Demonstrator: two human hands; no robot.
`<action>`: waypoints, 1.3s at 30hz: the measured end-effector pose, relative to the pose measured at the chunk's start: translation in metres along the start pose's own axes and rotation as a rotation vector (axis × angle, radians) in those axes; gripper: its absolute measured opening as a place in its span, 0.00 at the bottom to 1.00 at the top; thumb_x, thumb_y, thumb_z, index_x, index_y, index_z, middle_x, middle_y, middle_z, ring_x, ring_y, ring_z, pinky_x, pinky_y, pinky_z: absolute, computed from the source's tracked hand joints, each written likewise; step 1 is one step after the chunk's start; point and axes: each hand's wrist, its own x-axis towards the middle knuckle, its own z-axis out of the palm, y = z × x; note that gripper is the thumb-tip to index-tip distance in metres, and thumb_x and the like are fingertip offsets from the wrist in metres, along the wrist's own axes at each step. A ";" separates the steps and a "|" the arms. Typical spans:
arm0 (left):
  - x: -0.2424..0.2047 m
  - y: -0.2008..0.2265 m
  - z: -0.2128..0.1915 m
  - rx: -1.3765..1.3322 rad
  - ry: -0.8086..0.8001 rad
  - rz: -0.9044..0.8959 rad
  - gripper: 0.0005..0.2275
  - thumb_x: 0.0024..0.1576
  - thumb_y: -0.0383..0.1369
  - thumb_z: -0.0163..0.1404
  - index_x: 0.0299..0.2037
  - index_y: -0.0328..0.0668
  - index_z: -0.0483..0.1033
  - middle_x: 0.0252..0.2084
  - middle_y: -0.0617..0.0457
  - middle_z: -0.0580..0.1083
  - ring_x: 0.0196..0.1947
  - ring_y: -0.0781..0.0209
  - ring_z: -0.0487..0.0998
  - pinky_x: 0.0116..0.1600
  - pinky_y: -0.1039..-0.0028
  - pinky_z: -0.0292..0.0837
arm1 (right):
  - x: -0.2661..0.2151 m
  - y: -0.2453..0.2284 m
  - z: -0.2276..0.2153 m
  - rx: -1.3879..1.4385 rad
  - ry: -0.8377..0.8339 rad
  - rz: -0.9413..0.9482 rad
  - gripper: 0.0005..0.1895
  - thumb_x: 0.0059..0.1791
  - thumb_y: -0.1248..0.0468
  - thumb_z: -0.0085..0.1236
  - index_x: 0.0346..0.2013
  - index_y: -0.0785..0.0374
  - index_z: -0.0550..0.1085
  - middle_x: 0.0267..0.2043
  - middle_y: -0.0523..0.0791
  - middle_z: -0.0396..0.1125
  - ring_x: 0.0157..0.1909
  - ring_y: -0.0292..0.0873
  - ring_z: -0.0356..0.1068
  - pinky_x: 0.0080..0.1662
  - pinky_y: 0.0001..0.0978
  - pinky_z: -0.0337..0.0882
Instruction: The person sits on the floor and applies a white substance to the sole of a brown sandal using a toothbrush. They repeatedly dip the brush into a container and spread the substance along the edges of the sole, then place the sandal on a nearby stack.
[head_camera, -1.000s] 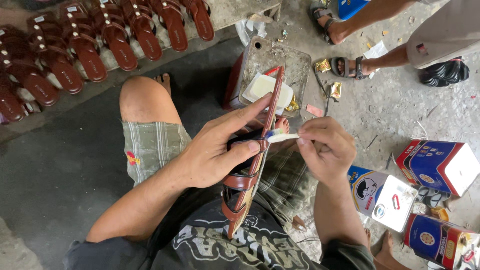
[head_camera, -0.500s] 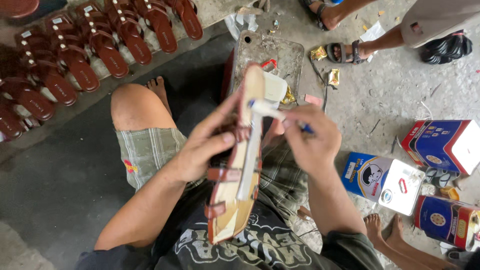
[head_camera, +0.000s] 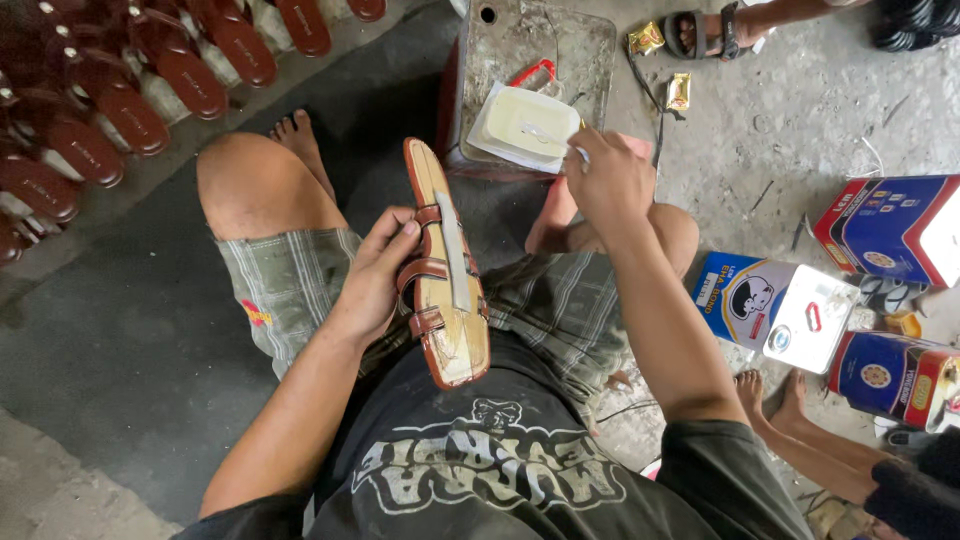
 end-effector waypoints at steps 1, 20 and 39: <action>0.000 -0.002 -0.001 0.012 0.004 0.012 0.11 0.71 0.35 0.38 0.55 0.35 0.66 0.46 0.41 0.76 0.45 0.50 0.81 0.51 0.61 0.80 | 0.004 0.000 0.005 -0.034 -0.030 -0.002 0.08 0.54 0.56 0.56 0.44 0.52 0.79 0.41 0.46 0.74 0.40 0.53 0.74 0.41 0.47 0.72; -0.022 0.031 0.062 0.538 -0.067 0.229 0.10 0.69 0.34 0.45 0.51 0.36 0.73 0.42 0.54 0.75 0.45 0.69 0.76 0.53 0.77 0.73 | -0.110 -0.052 -0.072 1.084 -0.052 -0.020 0.08 0.51 0.77 0.59 0.45 0.68 0.75 0.39 0.44 0.71 0.39 0.33 0.67 0.43 0.22 0.66; -0.034 0.046 0.080 0.670 0.001 0.330 0.10 0.69 0.33 0.46 0.52 0.34 0.75 0.46 0.52 0.76 0.48 0.66 0.77 0.55 0.75 0.73 | -0.105 -0.064 -0.086 0.937 0.107 -0.230 0.09 0.49 0.77 0.62 0.42 0.67 0.74 0.41 0.48 0.72 0.40 0.41 0.71 0.44 0.28 0.69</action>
